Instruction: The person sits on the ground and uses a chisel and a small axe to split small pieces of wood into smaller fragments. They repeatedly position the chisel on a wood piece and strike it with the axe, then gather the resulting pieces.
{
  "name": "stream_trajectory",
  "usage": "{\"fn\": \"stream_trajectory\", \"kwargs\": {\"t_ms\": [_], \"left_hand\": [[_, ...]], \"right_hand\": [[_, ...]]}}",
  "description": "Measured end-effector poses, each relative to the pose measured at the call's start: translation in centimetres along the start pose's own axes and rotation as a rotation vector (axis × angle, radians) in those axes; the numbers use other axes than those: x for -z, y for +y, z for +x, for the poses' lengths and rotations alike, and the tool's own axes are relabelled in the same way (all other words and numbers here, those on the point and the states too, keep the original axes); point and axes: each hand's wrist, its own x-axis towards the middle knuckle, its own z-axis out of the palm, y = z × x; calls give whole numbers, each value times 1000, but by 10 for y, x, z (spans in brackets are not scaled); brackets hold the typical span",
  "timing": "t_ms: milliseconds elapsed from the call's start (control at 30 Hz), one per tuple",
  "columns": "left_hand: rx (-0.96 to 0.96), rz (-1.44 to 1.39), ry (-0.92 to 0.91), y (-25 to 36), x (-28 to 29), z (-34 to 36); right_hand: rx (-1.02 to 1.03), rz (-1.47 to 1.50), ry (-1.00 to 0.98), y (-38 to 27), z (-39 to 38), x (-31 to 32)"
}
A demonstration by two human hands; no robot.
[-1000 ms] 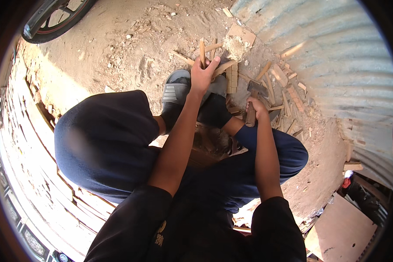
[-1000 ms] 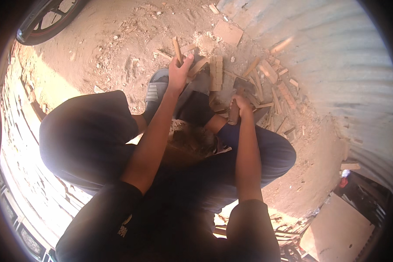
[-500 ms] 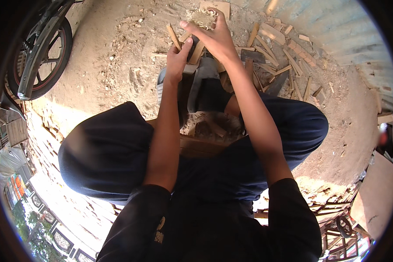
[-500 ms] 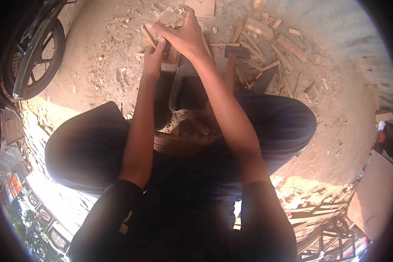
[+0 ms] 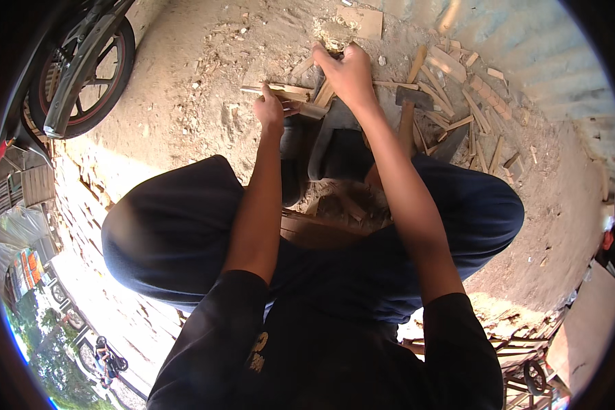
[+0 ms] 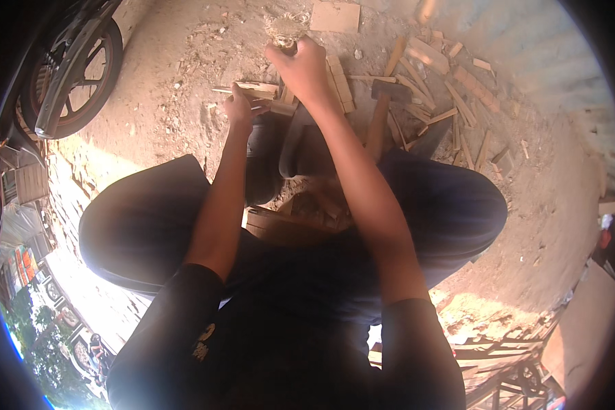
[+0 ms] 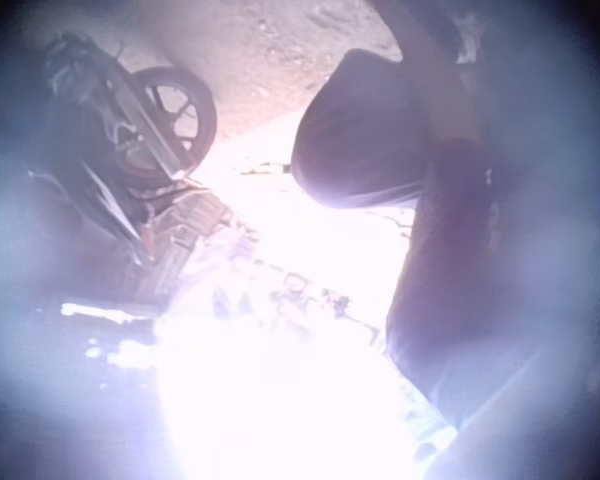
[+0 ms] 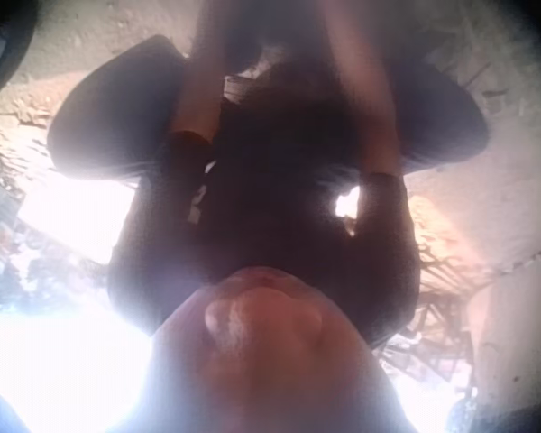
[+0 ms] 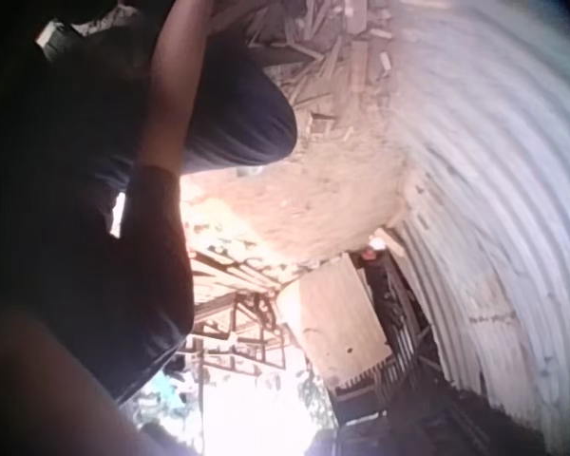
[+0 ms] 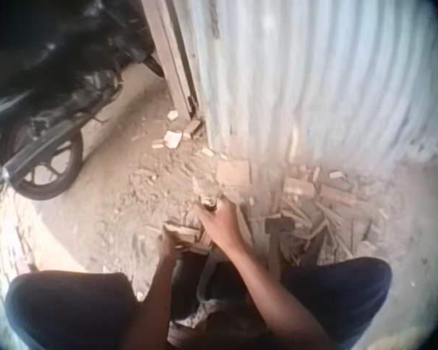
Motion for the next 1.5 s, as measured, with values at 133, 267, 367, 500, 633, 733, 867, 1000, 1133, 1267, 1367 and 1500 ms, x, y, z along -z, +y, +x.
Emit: {"fn": "stream_trajectory", "kwargs": {"t_ms": [133, 267, 367, 500, 633, 733, 867, 1000, 1133, 1267, 1367, 1500], "left_hand": [[-266, 286, 206, 24, -12, 23], [-201, -205, 307, 104, 15, 49], [-151, -7, -66, 106, 9, 35], [47, 493, -581, 61, 19, 37], [-32, 839, -1106, 37, 19, 36], [-340, 996, -1149, 36, 17, 38], [-404, 1190, -948, 37, 3, 7], [-283, 1197, -817, 43, 9, -9], [-611, 1101, -640, 21, 24, -5], [-601, 1238, -416, 19, 9, -22], [-554, 1248, -344, 11, 10, -28], [-702, 1044, -366, -2, 19, -29]], "right_hand": [[-21, -70, -19, 2, -2, 6], [8, -26, -37, 10, -6, 6], [77, 107, 19, 5, -8, 2], [48, 87, -127, -7, -13, 8], [145, 85, -168, -6, -24, 21], [49, 185, -77, -14, -30, 19], [132, -8, -154, -10, -26, 26], [110, -106, -97, -29, -32, 19], [152, -142, -72, -74, -36, 20], [74, 7, -119, -80, -26, 34], [-31, 127, -146, -81, -27, 43], [-40, 102, -93, -89, -32, 48]]}}
